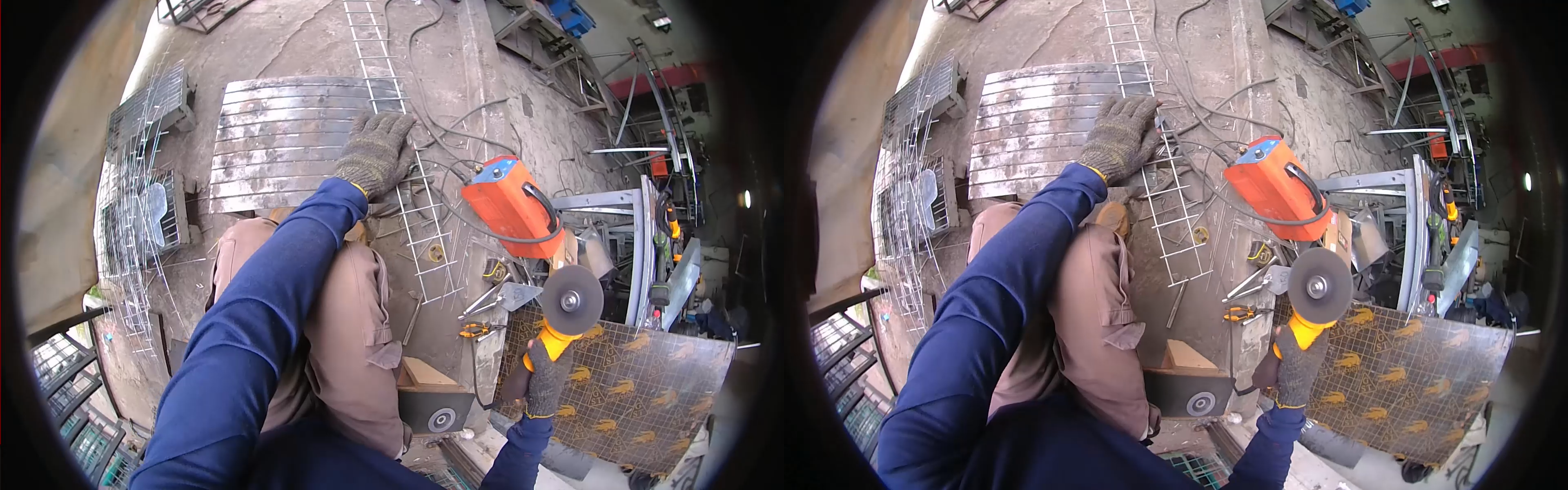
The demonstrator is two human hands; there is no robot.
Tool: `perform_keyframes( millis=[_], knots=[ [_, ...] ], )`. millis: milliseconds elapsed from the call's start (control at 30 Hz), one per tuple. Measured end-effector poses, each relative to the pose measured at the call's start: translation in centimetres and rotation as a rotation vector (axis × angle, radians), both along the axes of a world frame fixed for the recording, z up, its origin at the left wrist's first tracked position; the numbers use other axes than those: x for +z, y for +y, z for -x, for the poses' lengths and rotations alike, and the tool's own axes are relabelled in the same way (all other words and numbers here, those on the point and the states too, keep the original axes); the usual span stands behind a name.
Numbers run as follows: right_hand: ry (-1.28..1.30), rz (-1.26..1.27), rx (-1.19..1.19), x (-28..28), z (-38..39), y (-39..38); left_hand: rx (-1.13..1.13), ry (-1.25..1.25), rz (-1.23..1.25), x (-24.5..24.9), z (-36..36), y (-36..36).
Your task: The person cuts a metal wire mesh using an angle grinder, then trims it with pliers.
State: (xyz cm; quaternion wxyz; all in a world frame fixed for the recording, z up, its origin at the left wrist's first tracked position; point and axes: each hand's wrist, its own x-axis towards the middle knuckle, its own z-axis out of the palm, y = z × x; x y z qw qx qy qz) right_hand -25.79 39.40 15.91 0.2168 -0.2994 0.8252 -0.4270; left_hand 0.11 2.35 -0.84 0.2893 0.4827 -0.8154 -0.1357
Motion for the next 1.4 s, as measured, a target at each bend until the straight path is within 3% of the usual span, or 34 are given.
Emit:
perform_keyframes(
  millis=[67, 267, 367, 500, 567, 767, 1100, 1200, 1267, 1400],
  knots=[
    [-0.028, -0.082, 0.044, -0.4, -0.9, -1.3, -0.021, 0.112, 0.015, 0.3, -0.9, 0.6],
    [-0.099, -0.152, 0.258, -4.0, -1.7, -5.3, -0.041, -0.031, 0.151, -0.9, -2.2, -0.3],
    [-0.15, -0.187, 0.318, -3.7, -2.8, -7.0, -0.123, -0.065, -0.083, 1.1, -3.2, -0.1],
    [-0.102, -0.243, 0.387, -3.7, -3.6, -8.6, -0.033, 0.018, -0.05, 0.4, -2.6, 0.2],
    [-0.054, -0.314, 0.423, -3.4, -4.0, -9.5, -0.011, -0.103, -0.09, -0.1, -2.6, 0.0],
    [-0.013, -0.325, 0.463, -4.5, -4.7, -10.0, -0.205, -0.222, -0.236, 1.4, -4.9, -1.7],
    [-0.051, -0.351, 0.472, -4.6, -4.9, -9.8, -0.208, -0.209, -0.248, 2.7, -4.6, -2.2],
    [-0.049, -0.346, 0.463, -4.5, -4.7, -9.7, -0.205, -0.267, -0.171, 2.0, -4.2, -3.5],
    [-0.022, -0.392, 0.455, -4.4, -4.5, -9.3, -0.287, -0.292, 0.009, 0.3, -3.8, -3.7],
    [0.075, -0.436, 0.481, -4.5, -4.2, -9.3, -0.219, -0.299, -0.028, 0.1, -3.0, -3.4]
  ],
)
